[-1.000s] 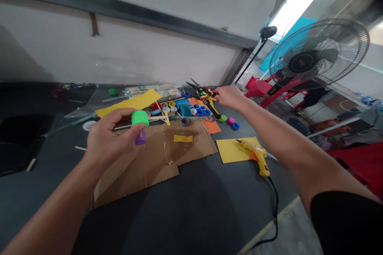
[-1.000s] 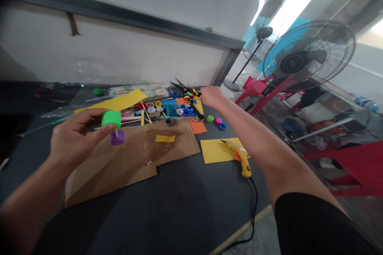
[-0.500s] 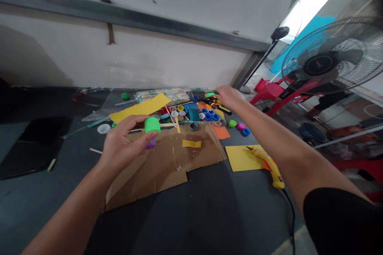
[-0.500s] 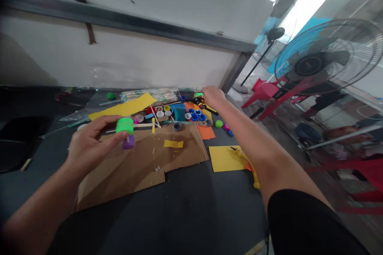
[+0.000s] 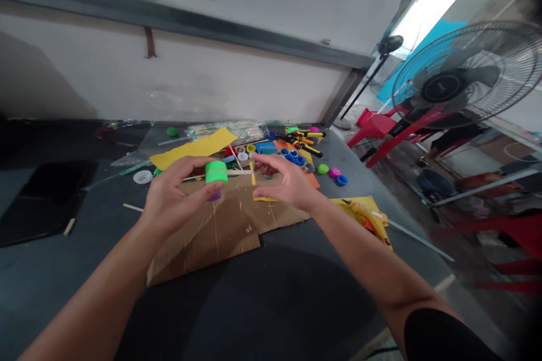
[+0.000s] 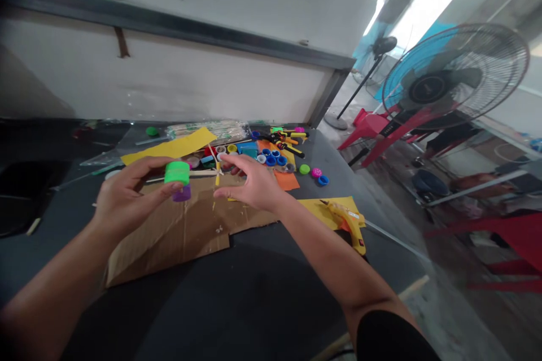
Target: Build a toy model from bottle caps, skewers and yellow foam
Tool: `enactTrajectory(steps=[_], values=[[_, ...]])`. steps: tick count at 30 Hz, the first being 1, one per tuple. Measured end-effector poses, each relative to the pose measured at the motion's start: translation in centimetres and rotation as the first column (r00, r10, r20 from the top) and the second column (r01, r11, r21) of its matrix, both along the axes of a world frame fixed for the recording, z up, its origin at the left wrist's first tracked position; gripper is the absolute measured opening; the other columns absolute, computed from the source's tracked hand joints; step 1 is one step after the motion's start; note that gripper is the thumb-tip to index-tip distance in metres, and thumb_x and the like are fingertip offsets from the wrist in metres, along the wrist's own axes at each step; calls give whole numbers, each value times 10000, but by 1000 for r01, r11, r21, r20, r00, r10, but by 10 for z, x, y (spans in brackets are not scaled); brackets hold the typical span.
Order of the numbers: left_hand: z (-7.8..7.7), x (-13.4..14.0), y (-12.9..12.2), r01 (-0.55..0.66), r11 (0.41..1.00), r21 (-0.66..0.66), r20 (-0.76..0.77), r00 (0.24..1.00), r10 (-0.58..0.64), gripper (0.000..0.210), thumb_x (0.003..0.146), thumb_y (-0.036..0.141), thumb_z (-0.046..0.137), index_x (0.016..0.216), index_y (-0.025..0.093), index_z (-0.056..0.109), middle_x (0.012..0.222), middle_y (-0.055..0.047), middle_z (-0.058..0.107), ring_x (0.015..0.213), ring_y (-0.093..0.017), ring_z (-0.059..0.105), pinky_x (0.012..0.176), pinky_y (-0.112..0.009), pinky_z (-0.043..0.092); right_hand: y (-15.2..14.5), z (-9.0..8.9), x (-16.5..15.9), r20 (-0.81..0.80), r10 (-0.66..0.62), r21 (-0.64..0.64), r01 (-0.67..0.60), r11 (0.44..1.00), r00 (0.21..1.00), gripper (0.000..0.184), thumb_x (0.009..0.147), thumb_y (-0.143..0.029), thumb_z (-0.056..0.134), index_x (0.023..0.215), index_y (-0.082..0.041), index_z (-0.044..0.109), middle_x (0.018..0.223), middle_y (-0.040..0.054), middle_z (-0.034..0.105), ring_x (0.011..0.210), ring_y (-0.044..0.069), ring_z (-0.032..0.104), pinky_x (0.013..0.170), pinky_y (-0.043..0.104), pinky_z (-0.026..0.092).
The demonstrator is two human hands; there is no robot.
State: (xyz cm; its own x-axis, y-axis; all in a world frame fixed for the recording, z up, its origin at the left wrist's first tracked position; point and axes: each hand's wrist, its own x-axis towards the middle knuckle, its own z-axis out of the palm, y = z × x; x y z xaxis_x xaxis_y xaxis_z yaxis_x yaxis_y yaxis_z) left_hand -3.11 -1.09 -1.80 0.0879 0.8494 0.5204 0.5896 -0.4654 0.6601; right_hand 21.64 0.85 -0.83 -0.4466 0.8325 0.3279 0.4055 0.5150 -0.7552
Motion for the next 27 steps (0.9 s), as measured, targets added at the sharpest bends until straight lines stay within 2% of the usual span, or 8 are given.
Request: enactTrajectory(steps=[9,14,17,19,22,24,25,27], values=[[-5,2,0,26,999,-44,41,999,-24,335,767,383,709,1066,241,657,1039,-38,702,893,-175,647,836,-310,515,5,-9,-4,-98,-20,-12,19,1000,995,513,690,-349,804,1165,-218,658,1015,51,686,846,160,610,821,331,520],[-9,1,1,60,991,-119,141,989,-43,341,761,356,722,1076,241,665,1085,-52,695,957,-195,639,878,-335,505,5,-8,-7,-121,-28,-31,24,999,992,507,678,-339,810,1148,-213,665,992,46,687,842,159,603,817,333,518],[-12,2,3,83,978,-192,288,957,-25,373,722,357,757,1068,243,676,1066,-43,702,926,-194,646,870,-338,505,5,-2,-6,-113,-47,-61,41,997,993,513,669,-345,815,1143,-218,664,981,40,680,826,159,587,803,337,508],[-14,5,5,126,961,-247,478,879,7,381,701,376,771,1046,237,686,1033,-38,709,903,-189,650,849,-328,514,6,5,-4,-150,-58,-77,47,996,987,574,672,-384,809,1194,-230,628,979,35,670,798,152,571,783,336,501],[-14,13,6,265,902,-340,776,621,110,319,741,402,732,991,210,685,998,-48,713,869,-178,659,793,-308,537,9,11,0,-280,-77,-81,57,995,957,586,764,-493,704,1273,-252,545,990,33,639,794,145,565,753,328,495],[-12,19,5,381,816,-435,851,469,236,258,799,396,672,939,180,675,922,-65,723,785,-169,669,724,-298,552,9,9,-3,-323,-107,-101,78,992,940,510,826,-523,619,1243,-240,542,949,34,621,804,147,570,726,314,491],[-12,21,5,440,759,-479,857,424,294,242,830,391,633,916,167,670,872,-74,725,741,-168,670,692,-296,556,8,7,-6,-315,-123,-120,89,989,941,476,839,-517,603,1213,-227,551,919,32,614,799,147,571,711,306,487],[-11,25,3,550,644,-532,846,387,368,254,882,378,555,888,150,668,799,-86,724,689,-176,672,643,-294,558,4,-1,-17,-248,-132,-165,93,982,960,422,835,-476,622,1155,-206,571,875,27,610,760,141,566,677,293,476]])
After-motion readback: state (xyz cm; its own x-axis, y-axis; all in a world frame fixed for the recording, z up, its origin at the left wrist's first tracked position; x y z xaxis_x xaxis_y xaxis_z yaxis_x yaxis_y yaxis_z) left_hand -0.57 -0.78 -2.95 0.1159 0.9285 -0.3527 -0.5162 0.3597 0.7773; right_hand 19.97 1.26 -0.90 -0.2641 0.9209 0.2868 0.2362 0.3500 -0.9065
